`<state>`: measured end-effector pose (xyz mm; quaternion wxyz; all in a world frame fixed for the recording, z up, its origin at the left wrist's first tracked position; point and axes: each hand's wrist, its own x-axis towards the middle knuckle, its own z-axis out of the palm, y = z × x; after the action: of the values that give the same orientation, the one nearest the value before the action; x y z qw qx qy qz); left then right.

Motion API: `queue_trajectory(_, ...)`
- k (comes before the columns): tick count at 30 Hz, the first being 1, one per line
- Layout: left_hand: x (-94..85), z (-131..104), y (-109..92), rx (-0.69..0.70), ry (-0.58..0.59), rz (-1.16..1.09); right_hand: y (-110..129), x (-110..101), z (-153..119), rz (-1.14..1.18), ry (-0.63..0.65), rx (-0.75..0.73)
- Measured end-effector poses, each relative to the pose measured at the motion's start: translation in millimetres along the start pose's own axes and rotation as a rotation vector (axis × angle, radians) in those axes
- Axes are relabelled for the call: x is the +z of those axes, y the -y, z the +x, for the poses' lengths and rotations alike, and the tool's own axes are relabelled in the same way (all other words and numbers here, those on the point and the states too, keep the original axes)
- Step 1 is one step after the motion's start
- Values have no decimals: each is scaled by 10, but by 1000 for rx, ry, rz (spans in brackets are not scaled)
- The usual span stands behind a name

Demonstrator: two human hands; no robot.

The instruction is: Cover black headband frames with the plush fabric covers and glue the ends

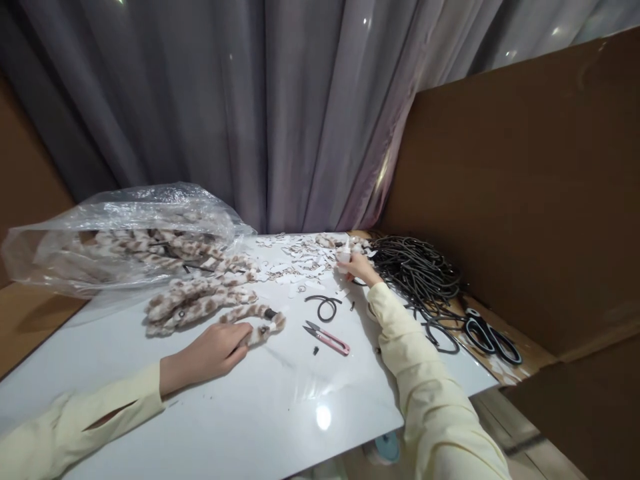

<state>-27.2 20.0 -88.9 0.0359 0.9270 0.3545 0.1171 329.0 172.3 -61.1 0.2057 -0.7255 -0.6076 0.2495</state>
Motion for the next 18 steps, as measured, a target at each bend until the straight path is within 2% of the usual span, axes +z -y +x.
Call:
queue_trajectory(4, -1, 8, -2, -21, 19, 2, -139, 129, -71, 2, -156, -167)
queue_trajectory(7, -1, 21, -4, -24, 31, 8, -176, 149, -82, -26, -193, -240)
queue_trajectory(14, -9, 37, -13, -44, 62, 13, -340, -262, -142, -149, -113, -221)
queue_trajectory(18, -19, 34, -23, -38, 58, 14, -430, -309, -198, -126, -49, -212)
